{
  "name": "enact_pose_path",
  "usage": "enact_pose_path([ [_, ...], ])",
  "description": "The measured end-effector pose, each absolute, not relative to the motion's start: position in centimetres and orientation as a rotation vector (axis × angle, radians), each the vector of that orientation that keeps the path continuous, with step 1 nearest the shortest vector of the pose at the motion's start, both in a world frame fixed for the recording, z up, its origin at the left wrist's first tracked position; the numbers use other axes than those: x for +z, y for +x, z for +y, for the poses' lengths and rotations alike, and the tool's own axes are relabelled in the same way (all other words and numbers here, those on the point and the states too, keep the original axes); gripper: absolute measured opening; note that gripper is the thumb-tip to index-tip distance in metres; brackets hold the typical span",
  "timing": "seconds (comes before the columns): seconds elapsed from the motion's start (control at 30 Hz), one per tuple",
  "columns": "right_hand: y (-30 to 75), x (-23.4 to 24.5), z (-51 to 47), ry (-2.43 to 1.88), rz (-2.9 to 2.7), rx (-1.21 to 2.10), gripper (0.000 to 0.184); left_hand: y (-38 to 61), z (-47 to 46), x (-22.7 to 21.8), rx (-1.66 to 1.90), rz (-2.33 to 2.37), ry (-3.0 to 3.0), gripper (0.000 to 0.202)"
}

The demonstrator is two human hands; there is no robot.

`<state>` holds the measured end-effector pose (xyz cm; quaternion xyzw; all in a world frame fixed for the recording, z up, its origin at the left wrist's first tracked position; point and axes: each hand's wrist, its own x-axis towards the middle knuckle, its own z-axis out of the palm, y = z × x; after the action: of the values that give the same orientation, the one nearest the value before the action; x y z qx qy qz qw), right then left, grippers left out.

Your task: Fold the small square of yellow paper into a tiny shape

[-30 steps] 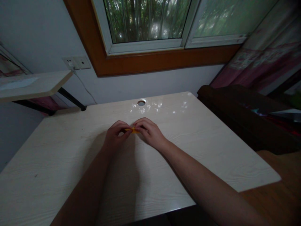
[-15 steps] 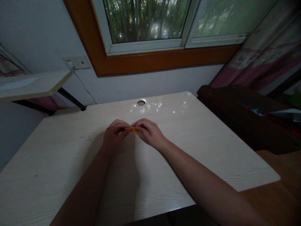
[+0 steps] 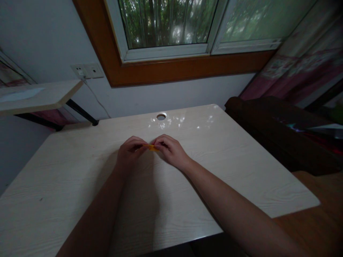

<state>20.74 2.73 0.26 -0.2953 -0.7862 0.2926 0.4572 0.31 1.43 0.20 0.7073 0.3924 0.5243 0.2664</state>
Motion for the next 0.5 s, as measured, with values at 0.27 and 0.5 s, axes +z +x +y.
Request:
enact_pose_path([
  [0.27, 20.7, 0.3, 2.63, -0.729, -1.911, 0.722, 0.011, 0.33, 1.3, 0.44, 1.442, 1.11, 1.844, 0.01],
  [0.5, 20.83, 0.46, 2.66, -0.741, -1.886, 0.763, 0.009, 0.54, 1.27, 0.39, 1.519, 1.053, 1.668, 0.012],
])
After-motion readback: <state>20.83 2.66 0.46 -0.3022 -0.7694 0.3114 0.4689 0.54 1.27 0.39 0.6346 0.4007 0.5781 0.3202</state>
